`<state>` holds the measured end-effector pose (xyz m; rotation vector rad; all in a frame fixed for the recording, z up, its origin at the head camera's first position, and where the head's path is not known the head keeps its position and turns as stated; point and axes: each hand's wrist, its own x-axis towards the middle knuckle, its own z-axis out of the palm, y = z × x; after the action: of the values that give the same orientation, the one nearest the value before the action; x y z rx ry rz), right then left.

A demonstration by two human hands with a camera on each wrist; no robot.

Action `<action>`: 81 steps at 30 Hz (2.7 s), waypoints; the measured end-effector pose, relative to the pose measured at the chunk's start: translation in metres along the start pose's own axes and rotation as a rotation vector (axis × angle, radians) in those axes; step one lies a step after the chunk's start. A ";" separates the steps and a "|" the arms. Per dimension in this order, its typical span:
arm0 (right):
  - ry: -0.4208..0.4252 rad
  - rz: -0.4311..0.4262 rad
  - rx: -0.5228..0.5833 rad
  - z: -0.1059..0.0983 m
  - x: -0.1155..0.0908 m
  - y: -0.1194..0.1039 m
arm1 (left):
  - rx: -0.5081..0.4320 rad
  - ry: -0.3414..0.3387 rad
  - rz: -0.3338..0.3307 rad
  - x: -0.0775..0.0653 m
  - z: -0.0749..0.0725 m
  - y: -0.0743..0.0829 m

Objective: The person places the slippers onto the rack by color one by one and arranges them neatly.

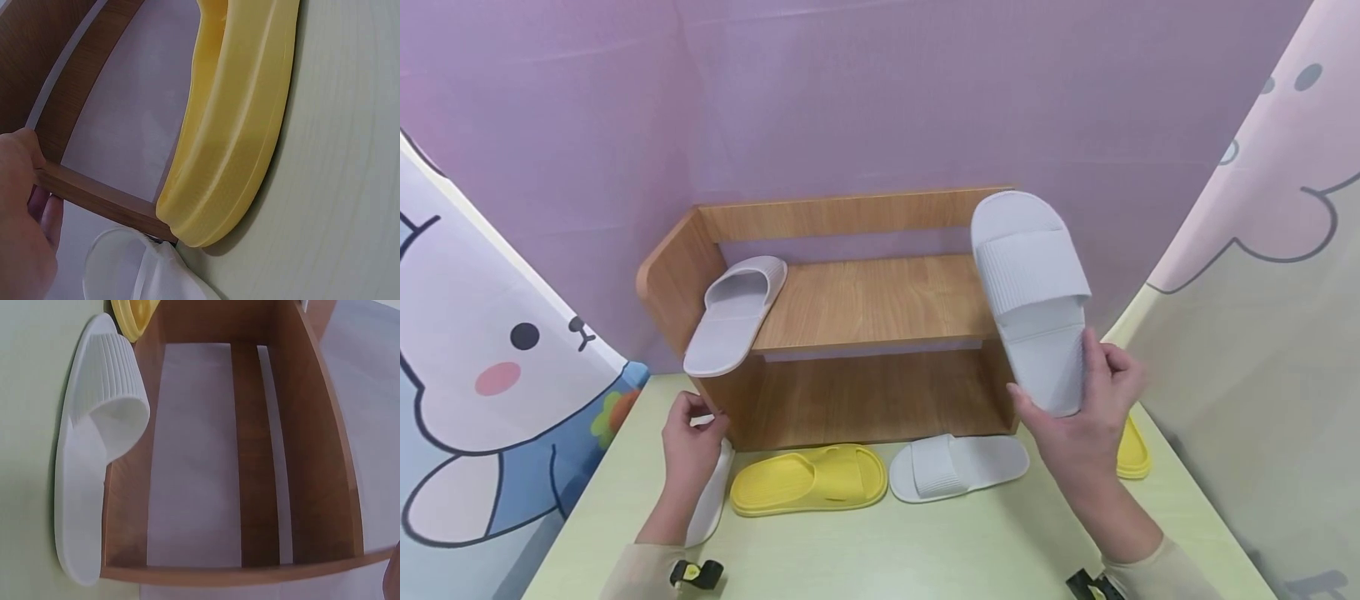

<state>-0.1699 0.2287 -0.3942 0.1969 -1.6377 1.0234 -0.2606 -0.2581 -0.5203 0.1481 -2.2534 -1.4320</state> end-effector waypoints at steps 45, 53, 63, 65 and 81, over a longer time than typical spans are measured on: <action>-0.587 0.139 -0.145 0.097 -0.009 -0.020 | -0.044 0.019 0.027 0.001 0.003 0.000; -0.639 0.101 -0.156 0.116 -0.005 -0.031 | -0.044 0.018 0.039 0.002 0.002 0.001; -0.698 0.158 -0.155 0.140 0.004 -0.043 | -0.046 0.017 0.019 0.000 0.002 0.001; -0.705 0.172 -0.167 0.144 0.005 -0.045 | -0.045 0.016 0.014 0.000 0.002 0.001; -0.718 0.232 -0.272 0.161 0.011 -0.052 | -0.044 0.011 0.022 0.002 0.011 0.001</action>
<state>-0.2572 0.0883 -0.3558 0.2081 -2.4796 0.9392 -0.2671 -0.2496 -0.5228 0.1166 -2.2066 -1.4649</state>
